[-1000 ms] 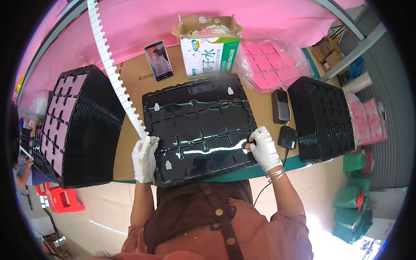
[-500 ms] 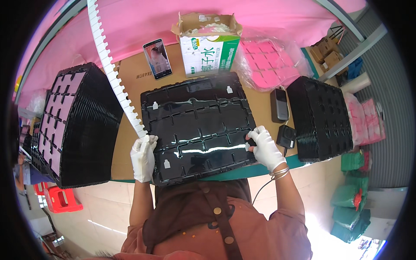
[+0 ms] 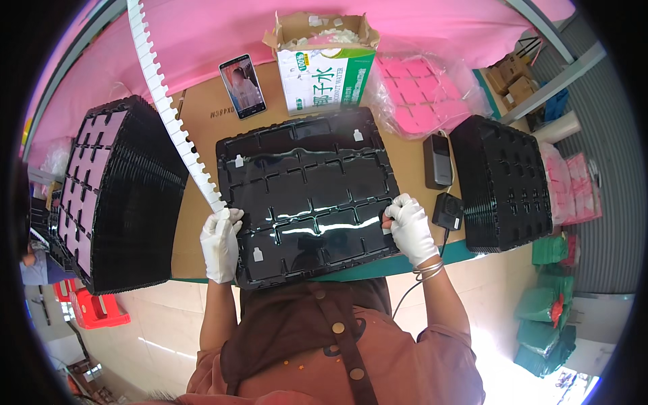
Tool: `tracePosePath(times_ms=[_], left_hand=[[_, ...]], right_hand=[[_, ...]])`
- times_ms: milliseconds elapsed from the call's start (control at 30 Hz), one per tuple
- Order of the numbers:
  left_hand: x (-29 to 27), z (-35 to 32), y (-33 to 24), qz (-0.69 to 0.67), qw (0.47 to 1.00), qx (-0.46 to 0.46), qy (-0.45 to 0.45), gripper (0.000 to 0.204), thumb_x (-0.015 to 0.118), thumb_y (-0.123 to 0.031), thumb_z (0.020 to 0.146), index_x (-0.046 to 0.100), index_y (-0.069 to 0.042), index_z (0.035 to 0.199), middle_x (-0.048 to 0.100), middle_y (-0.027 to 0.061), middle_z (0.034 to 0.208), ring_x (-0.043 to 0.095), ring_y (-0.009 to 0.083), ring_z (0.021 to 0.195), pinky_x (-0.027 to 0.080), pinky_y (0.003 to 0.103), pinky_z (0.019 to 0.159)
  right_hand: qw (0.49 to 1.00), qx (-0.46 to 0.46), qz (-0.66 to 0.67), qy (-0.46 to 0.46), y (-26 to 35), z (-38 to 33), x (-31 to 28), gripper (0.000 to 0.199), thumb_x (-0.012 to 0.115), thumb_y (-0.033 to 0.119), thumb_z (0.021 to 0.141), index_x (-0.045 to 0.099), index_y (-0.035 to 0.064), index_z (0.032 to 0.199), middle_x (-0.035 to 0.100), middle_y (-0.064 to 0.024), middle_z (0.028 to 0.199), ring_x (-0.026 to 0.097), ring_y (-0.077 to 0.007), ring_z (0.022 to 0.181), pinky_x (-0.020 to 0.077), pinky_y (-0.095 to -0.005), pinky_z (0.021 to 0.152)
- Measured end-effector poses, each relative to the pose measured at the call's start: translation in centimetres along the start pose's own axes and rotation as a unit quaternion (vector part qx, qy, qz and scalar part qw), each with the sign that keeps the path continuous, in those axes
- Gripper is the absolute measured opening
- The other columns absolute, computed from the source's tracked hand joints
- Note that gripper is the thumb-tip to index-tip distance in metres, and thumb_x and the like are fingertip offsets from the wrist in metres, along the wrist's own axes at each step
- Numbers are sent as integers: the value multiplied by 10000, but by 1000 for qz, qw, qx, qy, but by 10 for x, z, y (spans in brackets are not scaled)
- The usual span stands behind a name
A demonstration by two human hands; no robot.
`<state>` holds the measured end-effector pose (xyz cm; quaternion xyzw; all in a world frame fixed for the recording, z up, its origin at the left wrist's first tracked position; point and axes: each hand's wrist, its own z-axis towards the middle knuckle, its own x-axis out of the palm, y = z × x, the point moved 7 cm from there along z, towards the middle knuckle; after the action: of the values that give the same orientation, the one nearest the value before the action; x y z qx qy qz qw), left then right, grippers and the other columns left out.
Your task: The person assembles black plastic trays by inserting white plastic clips into the corners of the tray base. They then place a pink foam insert into the tray and stack the completed unit onto a pile. The process is repeated for multiple trays throughout the video.
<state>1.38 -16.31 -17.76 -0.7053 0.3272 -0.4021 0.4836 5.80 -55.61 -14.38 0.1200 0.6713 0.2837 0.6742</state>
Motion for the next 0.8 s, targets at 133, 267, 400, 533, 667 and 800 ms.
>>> tracePosePath(times_ms=[133, 267, 400, 533, 667, 800], left_hand=[[1, -1, 0, 28, 1000, -4, 8, 199, 604, -198, 995, 634, -7, 1040, 689, 116, 1046, 673, 227, 1032, 498, 368, 934], [2, -2, -2, 27, 1000, 0, -7, 219, 632, -195, 983, 630, 24, 984, 698, 138, 1023, 683, 222, 1001, 527, 349, 912], [1, -2, -2, 22, 1000, -4, -8, 217, 632, -196, 984, 631, 21, 982, 700, 135, 1025, 682, 221, 1004, 525, 350, 910], [1, -1, -2, 15, 1000, -5, -4, 215, 633, -198, 984, 628, 17, 983, 700, 134, 1026, 681, 220, 1006, 520, 349, 913], [-2, 0, 0, 13, 1000, -5, -2, 210, 638, -197, 982, 625, 12, 985, 701, 132, 1027, 680, 215, 1004, 516, 348, 916], [-1, 1, 0, 7, 1000, -4, 3, 209, 643, -198, 979, 625, 11, 986, 702, 130, 1029, 679, 211, 1003, 515, 347, 913]], right_hand=[[997, -79, 15, -13, 2, -4, -5, 274, 718, -141, 608, 610, 36, 788, 571, -97, 886, 570, -301, 850, 489, -384, 728], [995, -91, 42, -4, 3, -4, -6, 290, 710, -144, 602, 578, 34, 789, 554, -91, 895, 555, -306, 873, 482, -375, 736], [996, -80, 30, 10, 5, -4, -7, 271, 700, -141, 615, 581, 32, 787, 554, -97, 917, 552, -309, 889, 482, -372, 754], [996, -52, 50, 44, 4, -3, -8, 236, 667, -152, 637, 573, 15, 775, 549, -101, 927, 544, -308, 900, 483, -374, 768], [988, -71, 71, 115, -7, 3, -9, 224, 608, -189, 665, 559, -2, 777, 545, -105, 906, 566, -284, 840, 498, -369, 768], [982, -3, 89, 167, -4, 15, -7, 259, 562, -219, 677, 557, 0, 814, 554, -93, 887, 608, -237, 755, 526, -321, 727]])
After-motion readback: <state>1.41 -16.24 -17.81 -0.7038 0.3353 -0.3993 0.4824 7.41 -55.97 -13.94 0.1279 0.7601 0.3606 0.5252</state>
